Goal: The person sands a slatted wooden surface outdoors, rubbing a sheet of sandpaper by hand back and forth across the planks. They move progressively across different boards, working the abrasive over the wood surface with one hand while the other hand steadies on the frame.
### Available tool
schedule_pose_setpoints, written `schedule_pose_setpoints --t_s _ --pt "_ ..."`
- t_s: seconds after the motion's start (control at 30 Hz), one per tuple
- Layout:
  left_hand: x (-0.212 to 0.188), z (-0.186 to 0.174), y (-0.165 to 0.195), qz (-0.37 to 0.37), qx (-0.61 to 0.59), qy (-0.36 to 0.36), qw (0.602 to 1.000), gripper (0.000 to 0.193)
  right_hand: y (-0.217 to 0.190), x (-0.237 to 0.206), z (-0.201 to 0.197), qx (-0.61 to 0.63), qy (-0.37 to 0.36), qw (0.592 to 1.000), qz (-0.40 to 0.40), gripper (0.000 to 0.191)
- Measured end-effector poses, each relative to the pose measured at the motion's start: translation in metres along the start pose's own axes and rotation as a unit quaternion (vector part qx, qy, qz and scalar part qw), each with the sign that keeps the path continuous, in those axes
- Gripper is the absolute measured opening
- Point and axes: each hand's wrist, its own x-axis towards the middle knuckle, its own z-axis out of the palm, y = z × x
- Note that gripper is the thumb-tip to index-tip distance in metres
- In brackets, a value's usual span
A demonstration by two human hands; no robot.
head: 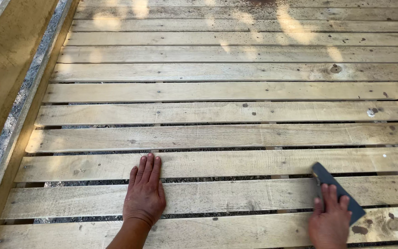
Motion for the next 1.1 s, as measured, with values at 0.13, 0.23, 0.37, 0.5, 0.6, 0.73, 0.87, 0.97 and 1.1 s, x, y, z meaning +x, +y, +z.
schedule_pose_setpoints --t_s 0.13,0.23,0.37,0.5,0.6,0.73,0.87,0.97,1.1 --pt "-0.001 -0.002 -0.002 -0.001 -0.005 -0.001 1.000 0.063 -0.128 -0.104 0.061 -0.017 -0.255 0.953 -0.160 0.114" --pt "0.000 -0.003 -0.003 0.000 -0.018 -0.001 1.000 0.062 -0.153 -0.140 0.084 0.066 -0.329 0.896 -0.291 0.114" --pt "0.001 0.003 -0.005 0.001 -0.015 0.001 1.000 0.063 -0.046 -0.088 0.041 0.035 -0.200 0.959 -0.198 0.122" --pt "0.000 0.008 -0.007 0.008 -0.007 0.016 1.000 0.063 0.031 -0.048 -0.004 0.036 -0.005 0.998 0.053 0.051" --pt "0.004 0.003 0.008 -0.029 -0.007 -0.005 1.000 0.065 -0.014 -0.073 0.010 -0.007 0.030 0.998 0.046 0.057" --pt "0.013 -0.020 0.074 -0.027 -0.028 0.003 0.999 0.077 -0.095 -0.112 0.025 0.007 -0.204 0.975 -0.092 0.094" --pt "0.007 -0.053 0.164 0.316 -0.121 -0.129 0.932 0.106 -0.100 -0.108 -0.012 0.104 -0.229 0.962 -0.103 0.109" --pt "-0.001 -0.089 0.200 0.343 -0.113 -0.388 0.848 0.100 -0.081 -0.102 -0.036 0.245 -0.206 0.945 -0.071 0.097" --pt "-0.001 -0.121 0.239 0.347 0.061 -0.451 0.820 0.087 -0.067 -0.100 -0.038 0.281 -0.282 0.916 -0.048 0.063"
